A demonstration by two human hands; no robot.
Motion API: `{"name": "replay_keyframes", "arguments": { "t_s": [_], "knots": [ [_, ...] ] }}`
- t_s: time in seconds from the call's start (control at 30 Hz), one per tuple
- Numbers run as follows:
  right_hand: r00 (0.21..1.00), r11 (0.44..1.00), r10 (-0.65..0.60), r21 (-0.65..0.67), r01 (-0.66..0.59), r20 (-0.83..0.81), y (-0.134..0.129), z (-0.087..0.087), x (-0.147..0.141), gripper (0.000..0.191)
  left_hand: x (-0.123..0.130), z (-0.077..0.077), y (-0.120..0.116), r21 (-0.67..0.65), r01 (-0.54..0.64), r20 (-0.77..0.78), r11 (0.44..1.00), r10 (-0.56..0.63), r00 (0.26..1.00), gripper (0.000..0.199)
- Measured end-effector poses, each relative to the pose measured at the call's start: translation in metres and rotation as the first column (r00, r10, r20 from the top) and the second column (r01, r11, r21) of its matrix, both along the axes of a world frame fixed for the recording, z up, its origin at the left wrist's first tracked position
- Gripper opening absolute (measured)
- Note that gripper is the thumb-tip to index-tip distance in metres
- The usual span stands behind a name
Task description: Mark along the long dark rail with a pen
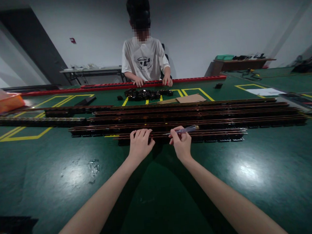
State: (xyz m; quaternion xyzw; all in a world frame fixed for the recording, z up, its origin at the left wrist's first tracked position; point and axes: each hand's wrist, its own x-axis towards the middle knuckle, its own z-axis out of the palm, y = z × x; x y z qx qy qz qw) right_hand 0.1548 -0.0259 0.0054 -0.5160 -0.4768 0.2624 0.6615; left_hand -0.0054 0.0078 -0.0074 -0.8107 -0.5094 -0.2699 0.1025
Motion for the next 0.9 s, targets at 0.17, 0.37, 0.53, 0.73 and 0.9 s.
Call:
{"name": "replay_keyframes", "arguments": {
  "t_s": [0.17,0.37,0.53,0.73,0.9],
  "knots": [
    [1.0,1.0,0.024,0.002,-0.024,0.013,0.0002,-0.0005,0.0008,0.019,0.0007,0.0016,-0.0012,-0.015,0.0,0.002,1.0,0.0,1.0,0.031],
    [0.999,0.999,0.04,0.002,-0.04,0.036,0.0007,0.0005,0.0007,0.019,0.0014,0.0035,-0.0015,-0.022,-0.009,0.014,1.0,0.009,1.0,0.026],
    [0.998,0.999,0.044,0.009,-0.044,0.036,0.0015,-0.001,0.0004,0.019,0.0005,0.0028,-0.0006,-0.009,-0.004,0.018,1.0,0.004,1.0,0.024],
    [0.998,0.999,0.049,0.007,-0.05,0.04,0.0014,-0.0013,0.0005,0.019,0.0006,0.0038,-0.001,-0.011,-0.013,0.011,1.0,0.013,1.0,0.023],
    [0.996,0.998,0.063,0.003,-0.064,0.061,0.0011,-0.0001,0.0002,0.019,0.001,0.0027,-0.0013,-0.005,-0.019,0.001,1.0,0.019,1.0,0.025]
  ]
}}
